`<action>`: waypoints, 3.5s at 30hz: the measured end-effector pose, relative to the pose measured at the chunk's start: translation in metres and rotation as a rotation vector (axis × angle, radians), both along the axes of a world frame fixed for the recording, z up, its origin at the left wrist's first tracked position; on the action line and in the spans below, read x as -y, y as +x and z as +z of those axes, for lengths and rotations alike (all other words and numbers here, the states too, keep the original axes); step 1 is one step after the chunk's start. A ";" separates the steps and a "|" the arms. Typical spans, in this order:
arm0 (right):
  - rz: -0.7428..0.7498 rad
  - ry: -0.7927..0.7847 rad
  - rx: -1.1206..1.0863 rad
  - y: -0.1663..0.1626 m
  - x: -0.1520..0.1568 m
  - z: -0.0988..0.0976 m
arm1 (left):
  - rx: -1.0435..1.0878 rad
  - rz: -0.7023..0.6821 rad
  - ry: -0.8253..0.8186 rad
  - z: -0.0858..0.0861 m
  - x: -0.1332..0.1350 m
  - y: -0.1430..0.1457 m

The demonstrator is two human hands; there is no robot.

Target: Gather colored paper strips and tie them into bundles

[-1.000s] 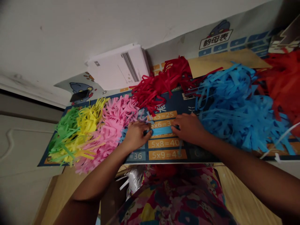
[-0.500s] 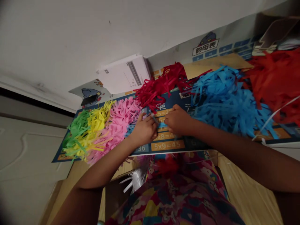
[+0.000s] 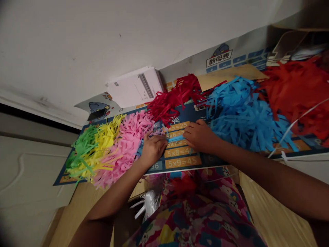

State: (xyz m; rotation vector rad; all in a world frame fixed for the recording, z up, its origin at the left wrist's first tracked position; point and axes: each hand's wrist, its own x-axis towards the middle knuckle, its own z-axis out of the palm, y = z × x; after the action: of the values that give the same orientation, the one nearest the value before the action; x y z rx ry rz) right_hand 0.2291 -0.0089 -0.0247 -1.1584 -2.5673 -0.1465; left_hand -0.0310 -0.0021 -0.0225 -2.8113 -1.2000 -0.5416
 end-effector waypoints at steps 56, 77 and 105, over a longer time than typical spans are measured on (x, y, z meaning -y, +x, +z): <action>0.091 0.080 0.096 -0.020 0.002 0.013 | -0.130 -0.118 0.131 0.005 0.000 0.021; -0.219 -0.377 -0.088 0.022 -0.012 -0.007 | 0.069 0.191 -0.285 0.005 -0.001 0.000; -0.079 -1.305 -1.069 -0.019 0.062 0.061 | 0.312 -0.307 0.327 0.078 0.069 0.027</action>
State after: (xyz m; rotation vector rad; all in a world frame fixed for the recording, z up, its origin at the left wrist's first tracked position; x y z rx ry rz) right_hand 0.2105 -0.0711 0.0365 -1.1108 -1.4279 1.7857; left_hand -0.0036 -0.0715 0.0557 -2.6961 -0.6278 -1.1163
